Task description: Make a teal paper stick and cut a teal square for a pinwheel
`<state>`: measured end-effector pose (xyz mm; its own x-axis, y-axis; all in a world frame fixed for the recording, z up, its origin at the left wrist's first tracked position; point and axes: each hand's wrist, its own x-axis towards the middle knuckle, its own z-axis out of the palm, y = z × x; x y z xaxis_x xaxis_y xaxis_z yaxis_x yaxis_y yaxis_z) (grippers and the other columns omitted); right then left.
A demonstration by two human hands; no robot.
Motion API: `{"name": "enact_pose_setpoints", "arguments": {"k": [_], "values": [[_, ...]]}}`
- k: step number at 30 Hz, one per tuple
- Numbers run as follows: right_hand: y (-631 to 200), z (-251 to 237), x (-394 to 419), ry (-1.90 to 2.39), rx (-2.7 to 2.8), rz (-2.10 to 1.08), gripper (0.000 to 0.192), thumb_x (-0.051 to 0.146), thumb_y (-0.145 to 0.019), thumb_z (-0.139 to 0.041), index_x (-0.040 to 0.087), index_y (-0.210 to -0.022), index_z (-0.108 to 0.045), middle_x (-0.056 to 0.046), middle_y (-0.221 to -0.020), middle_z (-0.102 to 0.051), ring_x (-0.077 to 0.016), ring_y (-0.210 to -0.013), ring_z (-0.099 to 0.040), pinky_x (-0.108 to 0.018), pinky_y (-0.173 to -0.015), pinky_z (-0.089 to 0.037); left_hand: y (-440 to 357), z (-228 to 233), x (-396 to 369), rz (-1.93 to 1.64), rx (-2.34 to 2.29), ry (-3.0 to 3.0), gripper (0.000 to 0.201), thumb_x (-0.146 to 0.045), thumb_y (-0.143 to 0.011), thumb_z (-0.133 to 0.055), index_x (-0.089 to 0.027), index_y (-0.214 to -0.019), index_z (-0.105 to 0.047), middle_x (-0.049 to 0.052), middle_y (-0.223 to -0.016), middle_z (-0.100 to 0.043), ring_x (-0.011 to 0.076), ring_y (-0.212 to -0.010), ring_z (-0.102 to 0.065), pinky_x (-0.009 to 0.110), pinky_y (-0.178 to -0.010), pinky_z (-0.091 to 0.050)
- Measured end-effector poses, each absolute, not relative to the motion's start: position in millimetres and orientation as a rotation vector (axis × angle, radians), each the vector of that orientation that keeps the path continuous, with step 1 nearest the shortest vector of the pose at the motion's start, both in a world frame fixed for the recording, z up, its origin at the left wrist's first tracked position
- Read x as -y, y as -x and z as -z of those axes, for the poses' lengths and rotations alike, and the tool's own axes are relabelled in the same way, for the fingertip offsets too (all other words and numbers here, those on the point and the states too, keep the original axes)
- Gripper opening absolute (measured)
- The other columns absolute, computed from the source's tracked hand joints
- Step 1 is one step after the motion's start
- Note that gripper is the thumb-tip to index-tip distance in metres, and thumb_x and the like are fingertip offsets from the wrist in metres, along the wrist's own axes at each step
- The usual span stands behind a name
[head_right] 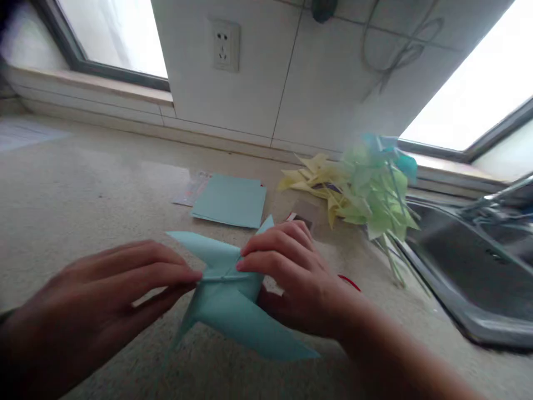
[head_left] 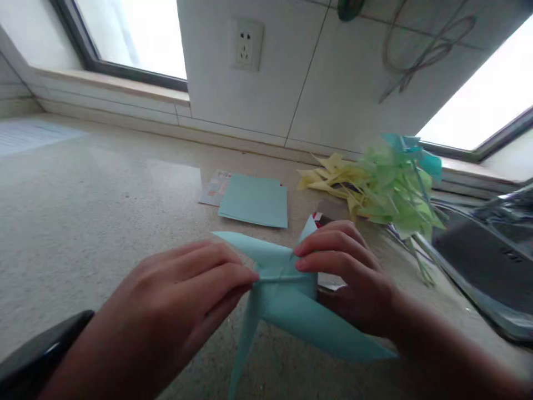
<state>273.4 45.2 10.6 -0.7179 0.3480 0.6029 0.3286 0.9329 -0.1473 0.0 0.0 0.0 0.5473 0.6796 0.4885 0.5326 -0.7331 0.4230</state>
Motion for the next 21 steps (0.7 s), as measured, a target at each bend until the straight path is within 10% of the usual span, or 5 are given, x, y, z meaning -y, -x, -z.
{"name": "enact_pose_setpoints", "arguments": {"k": [21], "values": [[-260,-19,-23,0.752,2.332,0.127,0.008,0.025,-0.085,-0.077,0.025,-0.09,-0.071,0.001,-0.081,-0.071,-0.0188,-0.079,-0.056,-0.042,-0.076,-0.038,1,4,9,-0.905,-1.051,-2.782,0.021,-0.026,-0.102,-0.055,-0.024,-0.119,-0.067,0.003,-0.106,-0.072,0.0209,-0.091,-0.065,0.037,-0.08,-0.053]]}}
